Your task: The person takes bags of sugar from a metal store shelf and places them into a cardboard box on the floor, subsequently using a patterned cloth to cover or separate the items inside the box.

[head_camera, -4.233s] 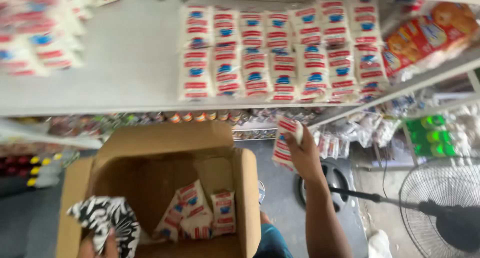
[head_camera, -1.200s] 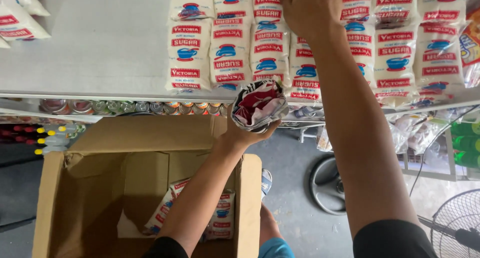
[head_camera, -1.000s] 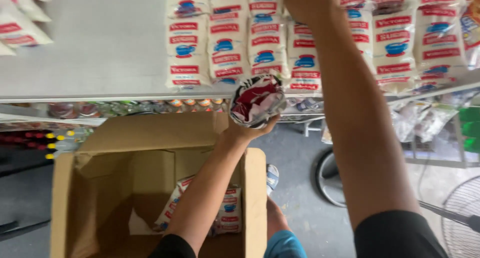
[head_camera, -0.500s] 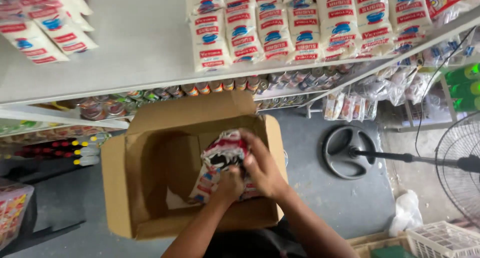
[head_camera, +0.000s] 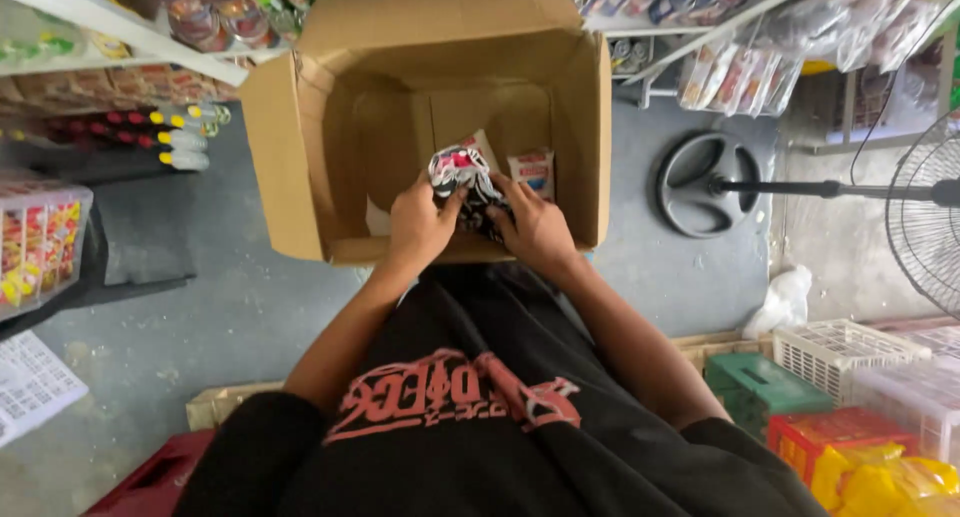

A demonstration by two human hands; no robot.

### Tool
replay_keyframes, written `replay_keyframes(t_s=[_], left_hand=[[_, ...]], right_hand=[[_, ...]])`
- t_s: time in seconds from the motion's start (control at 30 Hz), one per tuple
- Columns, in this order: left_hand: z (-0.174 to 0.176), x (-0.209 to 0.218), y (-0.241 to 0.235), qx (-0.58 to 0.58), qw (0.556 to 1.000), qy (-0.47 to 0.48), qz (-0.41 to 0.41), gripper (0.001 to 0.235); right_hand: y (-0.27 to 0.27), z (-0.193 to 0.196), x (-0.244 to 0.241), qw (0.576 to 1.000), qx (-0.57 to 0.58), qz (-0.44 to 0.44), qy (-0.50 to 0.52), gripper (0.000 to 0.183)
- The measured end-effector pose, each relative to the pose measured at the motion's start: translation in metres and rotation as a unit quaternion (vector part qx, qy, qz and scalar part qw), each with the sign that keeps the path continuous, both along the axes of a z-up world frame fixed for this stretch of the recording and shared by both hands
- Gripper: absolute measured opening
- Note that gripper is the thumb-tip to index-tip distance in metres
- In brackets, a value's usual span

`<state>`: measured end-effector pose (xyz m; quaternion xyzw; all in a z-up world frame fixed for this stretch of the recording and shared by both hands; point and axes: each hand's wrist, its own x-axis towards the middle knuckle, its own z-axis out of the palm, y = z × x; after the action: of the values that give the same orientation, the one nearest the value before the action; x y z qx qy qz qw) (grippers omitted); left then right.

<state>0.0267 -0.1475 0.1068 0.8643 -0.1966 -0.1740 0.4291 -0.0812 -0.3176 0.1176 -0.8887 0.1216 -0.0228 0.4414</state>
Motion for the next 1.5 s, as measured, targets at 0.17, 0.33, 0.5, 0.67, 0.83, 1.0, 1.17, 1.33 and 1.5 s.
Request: replay_keyframes(t_s=[0.17, 0.33, 0.5, 0.67, 0.83, 1.0, 1.17, 1.33, 1.5], left_hand=[[-0.115, -0.009, 0.022, 0.204, 0.968, 0.07, -0.127, 0.043], [-0.101, 0.001, 0.001, 0.231, 0.959, 0.102, -0.127, 0.046], [-0.079, 0.009, -0.001, 0.267, 0.953, 0.141, -0.04, 0.039], [-0.068, 0.008, -0.002, 0.261, 0.959, 0.074, 0.086, 0.046], [-0.129, 0.019, 0.017, 0.226, 0.961, 0.156, 0.019, 0.066], [-0.146, 0.015, 0.015, 0.269, 0.914, 0.196, -0.232, 0.07], [-0.173, 0.041, 0.019, -0.098, 0.911, 0.401, -0.023, 0.076], [-0.125, 0.057, 0.012, -0.239, 0.687, 0.686, -0.01, 0.067], [-0.104, 0.051, 0.016, -0.292, 0.624, 0.72, -0.088, 0.071]], right_hand=[[-0.007, -0.019, -0.005, 0.998, -0.002, 0.031, 0.045, 0.045], [-0.019, -0.03, -0.004, 0.99, 0.034, 0.012, 0.135, 0.044], [-0.025, -0.059, -0.004, 0.98, 0.076, -0.04, 0.178, 0.041], [-0.025, -0.075, -0.003, 0.99, 0.076, -0.003, 0.119, 0.022], [-0.022, -0.073, 0.014, 0.99, 0.035, 0.037, 0.135, 0.049], [0.001, -0.047, 0.021, 0.971, 0.005, 0.143, 0.194, 0.064], [0.003, -0.015, 0.038, 0.989, 0.068, 0.108, -0.078, 0.05], [0.011, 0.013, 0.058, 0.971, 0.175, 0.08, 0.141, 0.061], [0.021, -0.011, 0.052, 0.961, 0.21, 0.098, 0.15, 0.067]])
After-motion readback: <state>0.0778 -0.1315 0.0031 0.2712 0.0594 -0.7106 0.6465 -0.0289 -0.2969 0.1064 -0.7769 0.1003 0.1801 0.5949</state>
